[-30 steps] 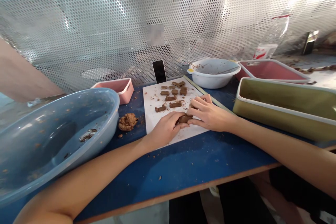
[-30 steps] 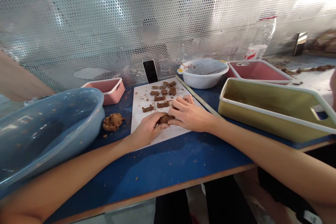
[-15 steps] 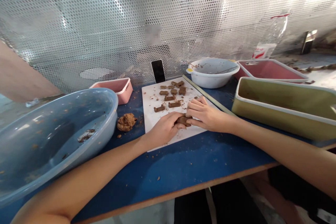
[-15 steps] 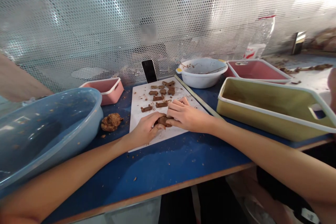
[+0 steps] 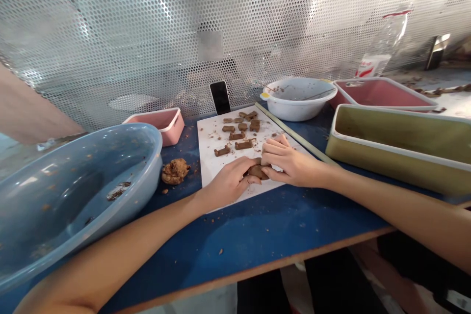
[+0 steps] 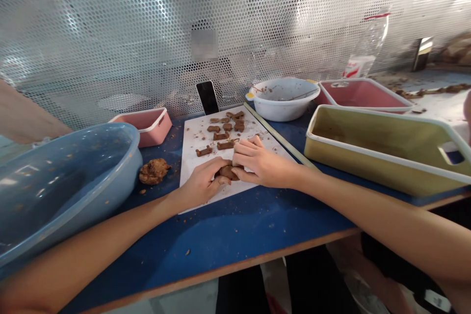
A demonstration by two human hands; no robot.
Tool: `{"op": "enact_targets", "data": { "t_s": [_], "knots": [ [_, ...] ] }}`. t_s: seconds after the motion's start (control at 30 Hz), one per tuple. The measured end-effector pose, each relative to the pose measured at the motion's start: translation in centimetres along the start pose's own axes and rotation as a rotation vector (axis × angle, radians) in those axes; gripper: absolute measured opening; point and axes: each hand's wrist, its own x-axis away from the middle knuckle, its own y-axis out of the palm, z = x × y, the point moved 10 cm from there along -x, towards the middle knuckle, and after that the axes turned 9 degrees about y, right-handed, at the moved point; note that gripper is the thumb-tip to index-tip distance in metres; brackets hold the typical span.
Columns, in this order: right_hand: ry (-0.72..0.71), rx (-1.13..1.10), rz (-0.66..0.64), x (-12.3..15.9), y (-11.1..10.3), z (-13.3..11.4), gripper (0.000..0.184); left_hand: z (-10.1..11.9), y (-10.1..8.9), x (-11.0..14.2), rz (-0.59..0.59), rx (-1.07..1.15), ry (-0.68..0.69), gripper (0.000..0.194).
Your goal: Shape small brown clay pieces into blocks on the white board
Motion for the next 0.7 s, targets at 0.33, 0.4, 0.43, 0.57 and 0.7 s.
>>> {"op": "enact_targets", "data": {
  "t_s": [0.33, 0.4, 0.43, 0.57, 0.7],
  "knots": [
    [0.168, -0.226, 0.198, 0.5, -2.3, 2.6, 0.036, 0.7, 0.0, -0.2, -0.012, -0.013, 0.014, 0.046],
    [0.187, -0.255, 0.248, 0.6, -2.9, 3.1, 0.042, 0.5, 0.2, -0.2, -0.030, -0.024, -0.006, 0.048],
    [0.184, -0.265, 0.255, 0.6, -3.0, 3.2, 0.044, 0.4, 0.3, -0.2, -0.041, -0.025, -0.018, 0.049],
    [0.164, -0.268, 0.238, 0.3, -2.9, 3.1, 0.049, 0.2, 0.4, -0.1, -0.060, -0.029, -0.049, 0.047],
    [0.188, -0.262, 0.296, 0.5, -2.9, 3.4, 0.021, 0.0, 0.4, 0.0, -0.065, -0.033, -0.060, 0.041]
  ]
}}
